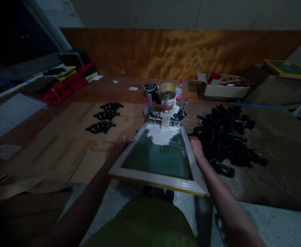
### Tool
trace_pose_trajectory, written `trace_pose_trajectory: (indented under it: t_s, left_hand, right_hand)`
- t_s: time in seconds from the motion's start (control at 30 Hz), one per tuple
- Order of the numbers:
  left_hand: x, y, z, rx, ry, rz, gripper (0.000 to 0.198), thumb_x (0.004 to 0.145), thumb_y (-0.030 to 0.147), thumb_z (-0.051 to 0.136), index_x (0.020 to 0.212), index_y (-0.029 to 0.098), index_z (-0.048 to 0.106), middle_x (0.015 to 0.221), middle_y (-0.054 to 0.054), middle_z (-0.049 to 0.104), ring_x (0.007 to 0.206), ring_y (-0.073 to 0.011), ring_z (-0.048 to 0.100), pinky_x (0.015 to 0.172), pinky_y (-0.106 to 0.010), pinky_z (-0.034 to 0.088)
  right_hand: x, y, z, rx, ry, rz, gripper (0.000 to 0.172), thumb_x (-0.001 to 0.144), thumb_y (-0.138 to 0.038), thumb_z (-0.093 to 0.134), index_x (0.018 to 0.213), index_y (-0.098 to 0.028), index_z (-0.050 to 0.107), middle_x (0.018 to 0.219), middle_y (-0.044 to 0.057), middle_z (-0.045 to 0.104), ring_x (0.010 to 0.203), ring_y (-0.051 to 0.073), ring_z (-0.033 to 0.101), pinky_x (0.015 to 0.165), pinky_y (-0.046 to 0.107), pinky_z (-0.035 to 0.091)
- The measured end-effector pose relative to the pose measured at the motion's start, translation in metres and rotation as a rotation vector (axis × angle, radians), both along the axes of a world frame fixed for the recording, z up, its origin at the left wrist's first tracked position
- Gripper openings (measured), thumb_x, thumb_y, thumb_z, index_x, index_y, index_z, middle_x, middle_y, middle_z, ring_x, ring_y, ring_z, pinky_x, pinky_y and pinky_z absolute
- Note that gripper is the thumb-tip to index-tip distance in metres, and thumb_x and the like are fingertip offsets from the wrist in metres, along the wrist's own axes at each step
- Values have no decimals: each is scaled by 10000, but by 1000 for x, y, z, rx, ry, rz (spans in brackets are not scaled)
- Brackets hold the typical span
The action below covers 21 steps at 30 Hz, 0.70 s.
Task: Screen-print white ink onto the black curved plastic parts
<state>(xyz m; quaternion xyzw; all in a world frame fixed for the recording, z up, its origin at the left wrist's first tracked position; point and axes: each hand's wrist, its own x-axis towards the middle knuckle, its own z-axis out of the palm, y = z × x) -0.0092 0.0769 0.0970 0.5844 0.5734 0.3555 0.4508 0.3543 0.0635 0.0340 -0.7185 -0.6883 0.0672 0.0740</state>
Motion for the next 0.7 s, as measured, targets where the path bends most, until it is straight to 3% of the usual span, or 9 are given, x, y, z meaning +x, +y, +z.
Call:
trace_pose_trajectory:
  t_s: [0.1, 0.17, 0.23, 0.3, 0.43, 0.6, 0.7]
  left_hand:
    - [-6, -18, -37, -87, 89, -74, 454, 893, 458, 470, 1204, 186, 656, 1221, -74, 698, 1161, -256, 613, 1036, -393, 467]
    - [-3, -24, -60, -133, 96, -86, 548, 873, 412, 503, 1354, 155, 547, 1257, -94, 684, 1154, -262, 624, 1034, -416, 472]
    - [1, -25, -78, -163, 99, -84, 568, 878, 388, 505, 1394, 149, 504, 1252, -106, 687, 1132, -265, 641, 1021, -423, 483]
    - [3, -24, -91, -192, 70, -78, 533, 882, 377, 518, 1373, 172, 522, 1258, -107, 687, 1121, -268, 653, 1004, -411, 497]
    - [1, -21, -106, -213, -65, -65, 484, 869, 400, 566, 1312, 204, 565, 1333, -103, 651, 1181, -275, 631, 1007, -389, 500]
    - [2, -20, -112, -244, -111, -36, 545, 839, 401, 575, 1318, 142, 549, 1313, -137, 661, 1200, -288, 622, 1002, -418, 513]
    - [2, -20, -110, -241, -98, -38, 535, 843, 395, 566, 1318, 149, 549, 1305, -134, 666, 1189, -289, 627, 1001, -431, 511]
  right_hand:
    - [4, 21, 22, 200, 32, -103, 451, 936, -249, 441, 1343, -108, 574, 1348, 184, 599, 1228, 299, 558, 1015, 408, 455]
    - [-17, 44, 34, 329, 42, 8, 540, 893, -241, 535, 1410, -92, 487, 1476, 191, 470, 1332, 308, 450, 1074, 413, 399]
    - [-46, 66, 43, 320, 9, 168, 565, 865, -209, 577, 1408, -91, 470, 1470, 196, 460, 1325, 310, 438, 1057, 394, 402]
    - [-71, 82, 47, 182, -42, 234, 451, 867, -170, 566, 1313, -106, 541, 1323, 186, 578, 1210, 292, 527, 972, 347, 444]
    - [-93, 75, 39, -82, -136, 252, 209, 912, -148, 508, 1075, -137, 637, 1054, 148, 679, 984, 244, 621, 819, 286, 458]
    - [-81, 24, 28, -54, -102, 612, 213, 895, -72, 468, 1000, -130, 644, 997, 147, 672, 1016, 245, 579, 847, 306, 436]
    - [-73, 16, 32, -80, -49, 740, 222, 819, -42, 523, 969, -152, 645, 987, 116, 670, 977, 230, 578, 819, 300, 430]
